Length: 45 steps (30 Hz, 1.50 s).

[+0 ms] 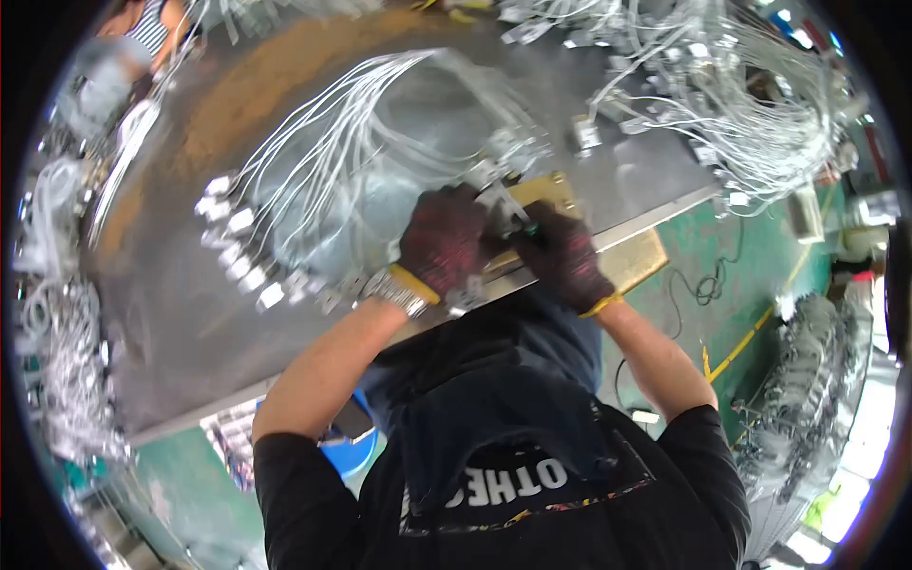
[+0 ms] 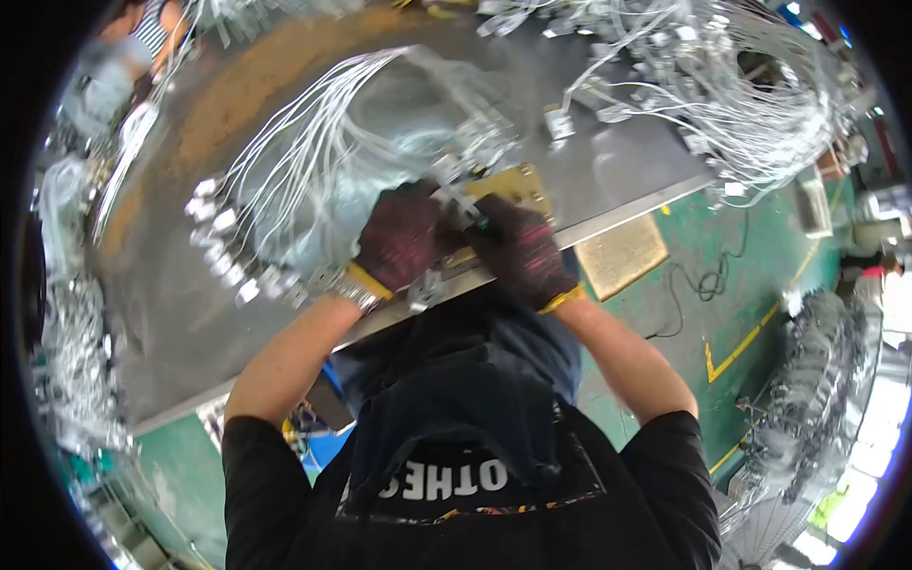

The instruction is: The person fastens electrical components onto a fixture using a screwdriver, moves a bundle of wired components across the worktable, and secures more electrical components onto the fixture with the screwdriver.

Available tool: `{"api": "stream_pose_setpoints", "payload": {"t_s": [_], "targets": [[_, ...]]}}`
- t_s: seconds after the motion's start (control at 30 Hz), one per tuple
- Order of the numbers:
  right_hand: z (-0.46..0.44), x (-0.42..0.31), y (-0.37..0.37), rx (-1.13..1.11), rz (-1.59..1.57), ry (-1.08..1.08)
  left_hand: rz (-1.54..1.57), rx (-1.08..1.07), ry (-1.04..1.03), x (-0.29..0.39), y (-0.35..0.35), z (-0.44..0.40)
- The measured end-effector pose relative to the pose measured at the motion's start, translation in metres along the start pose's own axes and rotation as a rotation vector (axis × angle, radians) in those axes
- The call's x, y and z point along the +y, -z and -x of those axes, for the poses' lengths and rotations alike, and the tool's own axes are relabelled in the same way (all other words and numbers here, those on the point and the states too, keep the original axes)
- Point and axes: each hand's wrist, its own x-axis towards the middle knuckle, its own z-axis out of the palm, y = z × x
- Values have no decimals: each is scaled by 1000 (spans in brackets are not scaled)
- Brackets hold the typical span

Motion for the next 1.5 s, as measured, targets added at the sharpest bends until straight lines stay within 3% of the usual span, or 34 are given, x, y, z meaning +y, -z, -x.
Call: {"api": "stream_pose_setpoints", "payload": {"t_s": [0.1,0.13,0.17,0.2,0.23,0.27,0.33,0.37,0.43,0.53,0.7,0.73,0.77,0.8,0.87,0.9,0.93,0.97,1.0,1.1,1.2,1.27,1.33,1.5], "targets": [[6,-1,9,7,-38,52,15,101,-78,8,-2,-3],[5,6,4,-6,-33,54,45,16,-73,13,9,-5],[6,-4,8,-12,-27,2,122,165,-112,12,3,-2],[4,-7,10,-7,-12,25,-8,80,-90,7,-4,-3],[3,-14,10,1,10,-14,101,-30,-90,8,3,-6],[4,-16,12,-28,31,-22,136,-4,-113,7,-5,-10],[4,-14,12,-3,59,22,-53,92,-356,8,0,-14],[4,-12,9,18,68,19,-54,97,-379,11,3,-15],[2,-7,5,-39,107,62,3,36,-187,14,7,-15],[4,-3,7,-79,114,109,34,82,-88,11,-14,-16],[9,-2,18,-22,-17,212,-107,105,-252,8,-19,-7],[10,-8,27,-101,-26,149,-35,257,-331,16,-11,-10],[13,-9,31,-120,-89,93,-86,132,-313,9,-16,-7],[12,-11,39,-255,-114,26,-262,-339,-26,28,5,-14],[20,1,40,-223,-131,29,-87,-132,-121,23,8,-14],[19,-11,50,-311,-88,-173,29,-34,-149,19,2,-12],[26,-1,49,-230,-78,-115,20,-45,-108,20,0,-11],[25,-1,55,-279,-216,-265,58,10,-73,22,-2,-13],[29,9,58,-190,-163,-46,98,71,-45,22,-4,-14],[31,-1,76,-188,-270,-95,21,45,-14,18,-11,-13],[29,-13,89,-255,-128,-52,59,41,1,22,-5,-14],[28,-15,90,-225,45,91,20,31,-21,19,-9,-15],[29,-24,89,-215,81,79,122,51,-38,18,-11,-16],[32,-47,92,-217,199,52,30,28,-16,22,-11,-17]]}}
